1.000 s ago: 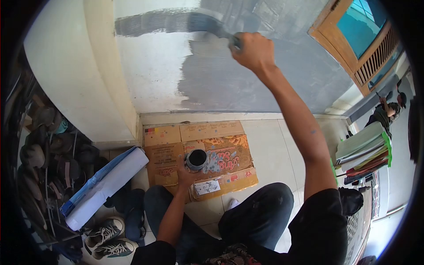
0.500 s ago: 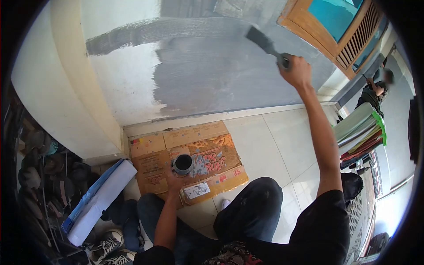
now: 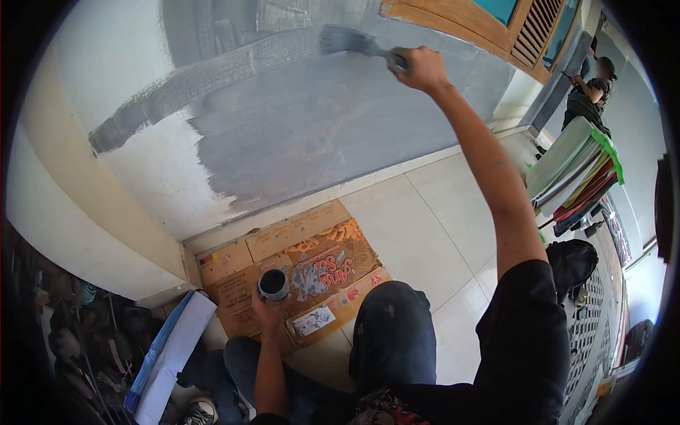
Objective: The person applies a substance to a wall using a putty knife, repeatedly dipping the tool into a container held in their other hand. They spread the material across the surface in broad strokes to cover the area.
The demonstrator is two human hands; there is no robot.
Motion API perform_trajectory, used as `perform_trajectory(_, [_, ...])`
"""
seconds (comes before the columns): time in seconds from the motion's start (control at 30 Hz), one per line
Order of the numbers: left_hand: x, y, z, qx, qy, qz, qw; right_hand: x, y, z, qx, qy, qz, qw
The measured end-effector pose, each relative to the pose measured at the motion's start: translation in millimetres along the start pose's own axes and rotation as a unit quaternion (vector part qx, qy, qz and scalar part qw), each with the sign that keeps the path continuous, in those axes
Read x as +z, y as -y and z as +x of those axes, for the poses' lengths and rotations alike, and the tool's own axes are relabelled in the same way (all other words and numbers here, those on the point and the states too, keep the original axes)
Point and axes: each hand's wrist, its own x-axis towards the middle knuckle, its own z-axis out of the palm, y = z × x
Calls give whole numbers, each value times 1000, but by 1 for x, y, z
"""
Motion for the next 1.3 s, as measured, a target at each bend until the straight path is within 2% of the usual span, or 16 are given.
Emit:
perform_trajectory(0.3, [1,5,-1,0,1,-23,1000,-23,-117,-33,134,68,-127,981])
perform_trajectory(0.5, [0,0,1,10,-15,-13,1000,-48,-114,-41,218,104,-165,956])
perform_trajectory(0.57, [0,-2,0,-16,-27,-26,999,-47,-106,-37,240,109,-187,946])
perform_trajectory(0.67, [-2,-12,-1,-5,-24,7,1000,-39,-65,-16,226,88,-170,955])
perform_trajectory(0.83, [0,-21,-4,-31,-32,-49,998,-42,66,15,139,70,-129,979])
perform_trajectory(0.9, [-2,-14,-3,-37,-44,-59,997,-42,116,18,104,50,-78,990])
perform_trajectory(0.97, [-6,-5,-2,4,-30,8,1000,-49,164,18,67,21,-29,997])
perform_trajectory(1.1, [-7,-17,-4,-6,-56,-8,998,-58,251,22,24,-11,39,999])
perform_trajectory(1.13, [-7,-15,-4,-3,-47,-33,998,-64,270,25,18,-9,42,999])
perform_trajectory(1.2, [-11,-13,-5,-3,-46,-57,997,-72,307,31,13,68,89,994])
perform_trajectory(1.23, [-12,-13,-6,13,-53,-37,998,-70,324,32,7,70,94,993])
perform_trajectory(1.3, [-15,-8,-5,25,-67,-17,997,-69,356,35,-21,16,121,992])
